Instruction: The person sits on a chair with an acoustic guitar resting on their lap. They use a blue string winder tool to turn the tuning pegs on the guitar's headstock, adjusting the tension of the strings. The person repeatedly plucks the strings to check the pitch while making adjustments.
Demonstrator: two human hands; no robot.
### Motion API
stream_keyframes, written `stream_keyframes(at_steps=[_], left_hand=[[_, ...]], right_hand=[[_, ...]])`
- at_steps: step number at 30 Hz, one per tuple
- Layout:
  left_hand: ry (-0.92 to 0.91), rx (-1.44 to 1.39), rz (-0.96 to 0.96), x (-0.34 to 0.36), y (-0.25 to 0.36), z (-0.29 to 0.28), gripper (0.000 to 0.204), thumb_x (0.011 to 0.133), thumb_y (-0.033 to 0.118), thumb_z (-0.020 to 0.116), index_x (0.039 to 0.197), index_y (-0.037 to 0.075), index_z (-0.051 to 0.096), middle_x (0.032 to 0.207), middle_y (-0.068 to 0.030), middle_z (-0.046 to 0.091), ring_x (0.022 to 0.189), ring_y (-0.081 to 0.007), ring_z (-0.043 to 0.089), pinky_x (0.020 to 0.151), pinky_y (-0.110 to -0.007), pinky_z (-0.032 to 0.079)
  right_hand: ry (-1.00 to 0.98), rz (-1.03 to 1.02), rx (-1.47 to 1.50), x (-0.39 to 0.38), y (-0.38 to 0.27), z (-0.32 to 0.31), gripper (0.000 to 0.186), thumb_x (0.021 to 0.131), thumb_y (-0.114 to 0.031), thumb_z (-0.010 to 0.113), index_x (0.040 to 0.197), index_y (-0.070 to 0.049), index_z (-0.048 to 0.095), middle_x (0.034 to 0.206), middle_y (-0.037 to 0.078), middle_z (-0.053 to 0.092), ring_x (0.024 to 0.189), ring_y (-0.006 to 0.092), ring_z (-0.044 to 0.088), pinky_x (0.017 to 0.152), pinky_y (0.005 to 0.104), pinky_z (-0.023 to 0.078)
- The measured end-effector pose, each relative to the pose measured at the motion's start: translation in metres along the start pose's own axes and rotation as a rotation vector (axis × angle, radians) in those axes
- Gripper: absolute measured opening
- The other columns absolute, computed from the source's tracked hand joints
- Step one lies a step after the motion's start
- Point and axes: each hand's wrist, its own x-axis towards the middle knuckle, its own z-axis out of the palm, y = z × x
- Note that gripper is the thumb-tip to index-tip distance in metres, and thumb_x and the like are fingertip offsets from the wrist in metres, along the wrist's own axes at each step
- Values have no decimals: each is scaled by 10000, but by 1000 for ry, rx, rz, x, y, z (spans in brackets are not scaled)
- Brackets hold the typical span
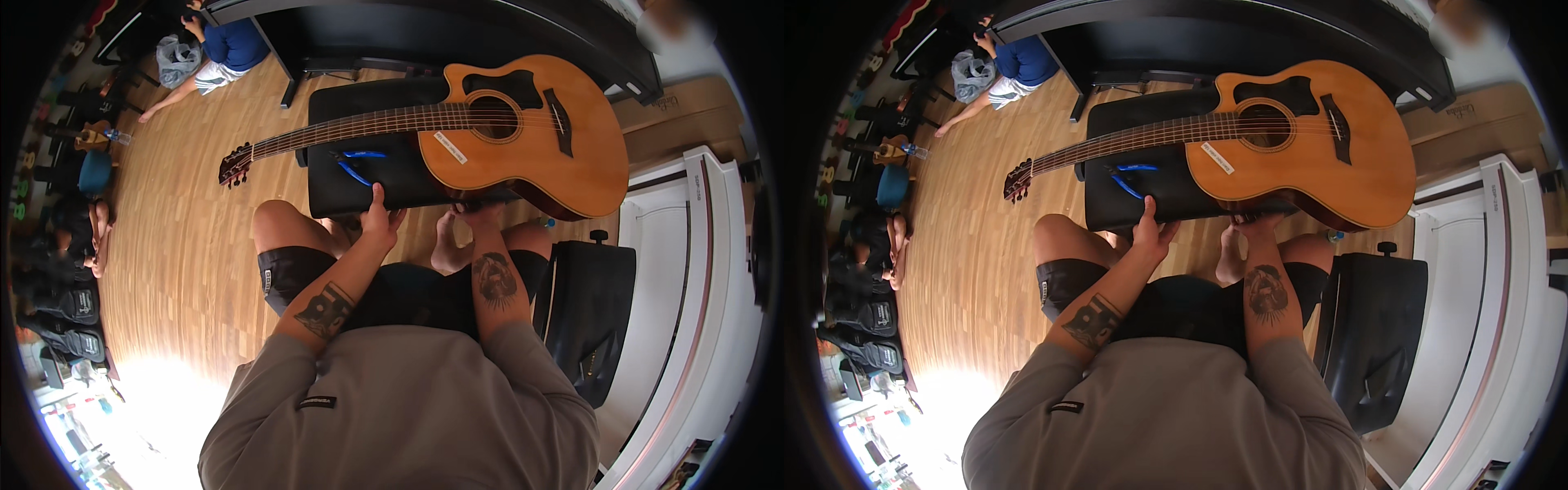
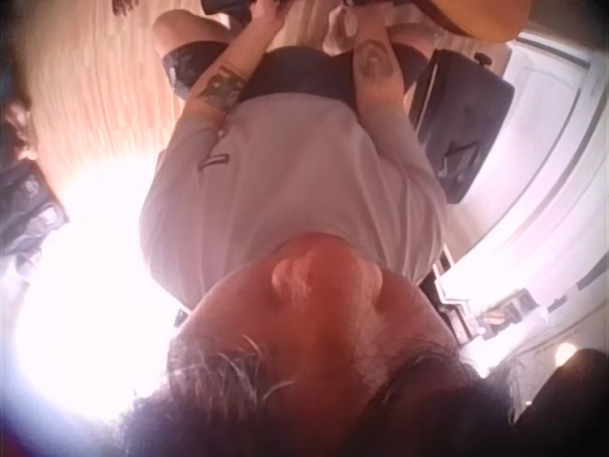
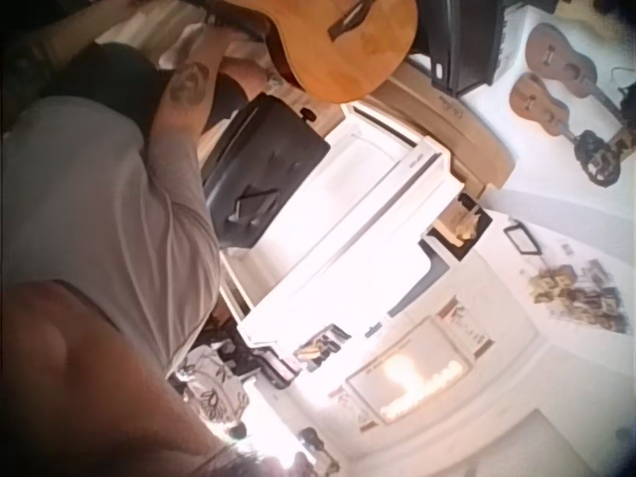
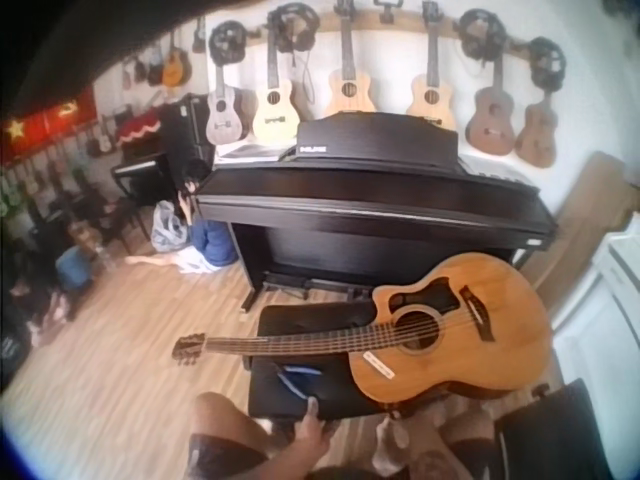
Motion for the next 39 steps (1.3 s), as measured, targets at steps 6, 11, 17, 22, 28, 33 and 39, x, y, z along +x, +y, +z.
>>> stream_keyframes(at_steps=[6,11,17,22,28,33,39], left_hand=[[88,-21,-59,3,-1,5,643,972,399,696,1429,36,426,1465,-121,438,1320,-310,498,1055,-475,564],[-14,21,-40,-4,2,-2,651,986,415,672,1465,71,396,1468,-123,443,1340,-304,486,1106,-490,518],[-15,-10,-45,2,1,-6,653,970,416,702,1440,60,420,1455,-135,446,1326,-328,496,1128,-484,484],[5,22,-63,1,0,-9,601,987,437,664,1440,109,445,1442,-98,472,1321,-290,493,1114,-450,498],[-49,53,-76,1,3,-14,578,975,434,688,1412,115,483,1386,-92,520,1267,-290,538,1065,-446,528],[-161,451,-144,-2,-5,-39,650,908,461,764,1376,86,513,1369,-138,541,1212,-303,582,1031,-492,510],[-761,2206,-295,19,-25,-54,1088,660,573,903,1503,68,436,1474,-182,522,1289,-332,573,1088,-426,460]], right_hand=[[-42,-26,-13,8,-10,-8,847,843,-820,282,1253,-146,591,1103,125,615,915,280,591,839,467,453],[-188,-84,-27,3,1,3,768,928,-749,218,969,-102,629,695,111,589,449,259,467,441,392,385],[-428,-85,121,49,1,-30,761,952,-719,245,1116,-90,640,889,126,653,577,291,563,463,419,414],[-438,-116,-1,50,-1,-28,715,955,-694,294,1087,-82,639,825,117,644,555,272,555,462,385,405],[-290,-142,19,37,4,-26,529,993,-592,365,1067,-117,584,893,80,616,534,205,514,418,315,367],[217,-60,-483,34,34,-47,472,997,-524,460,1287,-154,479,1166,87,565,768,218,594,561,351,507],[-549,551,-1938,-35,68,-14,654,946,-509,607,1456,-114,505,1350,122,587,1106,279,632,894,448,556]])
